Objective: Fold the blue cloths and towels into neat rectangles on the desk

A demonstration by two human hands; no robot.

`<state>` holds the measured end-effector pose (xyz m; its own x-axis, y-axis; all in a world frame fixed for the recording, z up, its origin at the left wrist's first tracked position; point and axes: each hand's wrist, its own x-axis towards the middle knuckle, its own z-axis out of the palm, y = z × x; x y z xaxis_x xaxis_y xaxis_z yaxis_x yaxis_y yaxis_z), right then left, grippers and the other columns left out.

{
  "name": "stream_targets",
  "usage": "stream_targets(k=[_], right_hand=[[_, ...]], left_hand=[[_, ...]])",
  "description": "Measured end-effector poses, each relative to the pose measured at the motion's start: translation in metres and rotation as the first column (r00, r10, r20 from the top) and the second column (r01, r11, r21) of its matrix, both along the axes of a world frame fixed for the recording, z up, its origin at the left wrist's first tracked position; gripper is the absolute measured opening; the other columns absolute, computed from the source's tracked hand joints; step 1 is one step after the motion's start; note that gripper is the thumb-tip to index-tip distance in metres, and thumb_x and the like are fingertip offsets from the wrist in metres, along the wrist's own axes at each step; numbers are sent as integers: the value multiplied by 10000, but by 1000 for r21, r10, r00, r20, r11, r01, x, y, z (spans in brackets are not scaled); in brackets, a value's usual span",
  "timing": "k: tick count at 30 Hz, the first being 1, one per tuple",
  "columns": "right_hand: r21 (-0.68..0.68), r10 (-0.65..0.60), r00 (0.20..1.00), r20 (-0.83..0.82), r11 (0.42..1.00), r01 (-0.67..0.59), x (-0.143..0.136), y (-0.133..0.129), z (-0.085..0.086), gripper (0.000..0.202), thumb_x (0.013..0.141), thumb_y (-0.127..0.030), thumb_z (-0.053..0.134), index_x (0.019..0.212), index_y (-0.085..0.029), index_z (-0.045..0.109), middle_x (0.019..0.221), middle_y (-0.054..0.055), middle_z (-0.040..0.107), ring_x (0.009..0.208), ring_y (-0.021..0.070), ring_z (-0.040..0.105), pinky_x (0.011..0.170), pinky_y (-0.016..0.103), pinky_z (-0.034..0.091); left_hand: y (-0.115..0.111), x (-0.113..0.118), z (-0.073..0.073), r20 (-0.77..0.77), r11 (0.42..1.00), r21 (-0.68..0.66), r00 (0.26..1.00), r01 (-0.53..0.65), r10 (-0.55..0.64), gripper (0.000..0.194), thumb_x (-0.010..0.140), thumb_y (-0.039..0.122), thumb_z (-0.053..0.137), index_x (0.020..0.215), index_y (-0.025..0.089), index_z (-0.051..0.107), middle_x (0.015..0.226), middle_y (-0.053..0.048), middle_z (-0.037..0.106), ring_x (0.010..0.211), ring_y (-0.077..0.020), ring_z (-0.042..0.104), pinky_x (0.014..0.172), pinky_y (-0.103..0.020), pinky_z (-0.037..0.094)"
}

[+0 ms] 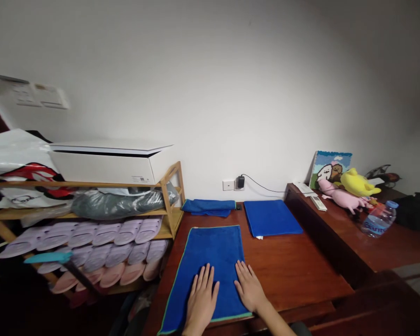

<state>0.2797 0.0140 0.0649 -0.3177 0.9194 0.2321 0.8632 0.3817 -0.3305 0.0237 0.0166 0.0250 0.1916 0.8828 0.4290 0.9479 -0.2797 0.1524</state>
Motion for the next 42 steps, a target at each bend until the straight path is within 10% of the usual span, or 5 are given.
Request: stream_targets(k=[11, 19, 24, 31, 42], right_hand=[[8, -153, 988, 7, 988, 153, -26, -46, -5, 491, 1152, -419, 353, 1419, -317, 752, 1447, 87, 751, 1302, 303, 709, 1157, 466, 521], [-85, -22, 999, 46, 996, 26, 1, 65, 51, 520, 1115, -339, 423, 1595, -241, 599, 1722, 79, 494, 1618, 266, 417, 1360, 477, 287], [-114, -90, 989, 118, 988, 104, 21, 85, 22, 560, 1141, -445, 382, 1672, -298, 480, 1769, 59, 394, 1651, 262, 352, 1350, 495, 303], [-65, -342, 936, 81, 936, 347, 7, 27, -27, 593, 1105, -498, 440, 1667, -314, 495, 1741, 97, 435, 1599, 352, 446, 1243, 573, 448], [54, -73, 996, 43, 996, 71, 9, 44, 18, 586, 1147, -527, 375, 1658, -272, 509, 1729, 60, 468, 1617, 268, 421, 1328, 459, 365]], left_hand=[[-9, -86, 18, 59, 940, -242, 971, 239, -232, 508, 1087, 569, 468, 1568, 445, 576, 1654, 17, 589, 1521, -251, 573, 1270, -471, 484], [18, -57, 17, 58, 988, 3, 987, -153, 153, 580, 1084, 514, 400, 1555, 265, 628, 1638, -105, 609, 1523, -339, 563, 1274, -595, 441], [48, -67, 5, -45, 997, -47, 997, -60, 58, 582, 1080, 544, 421, 1608, 333, 542, 1689, -78, 547, 1555, -339, 523, 1273, -599, 418], [127, -106, 56, -93, 928, -214, 939, 305, -330, 510, 1102, 508, 423, 1596, 434, 526, 1690, 16, 563, 1586, -207, 470, 1328, -432, 317], [132, -22, 24, -48, 987, -154, 997, 45, -52, 592, 1092, 502, 383, 1626, 296, 533, 1707, -119, 524, 1592, -334, 471, 1294, -598, 362]])
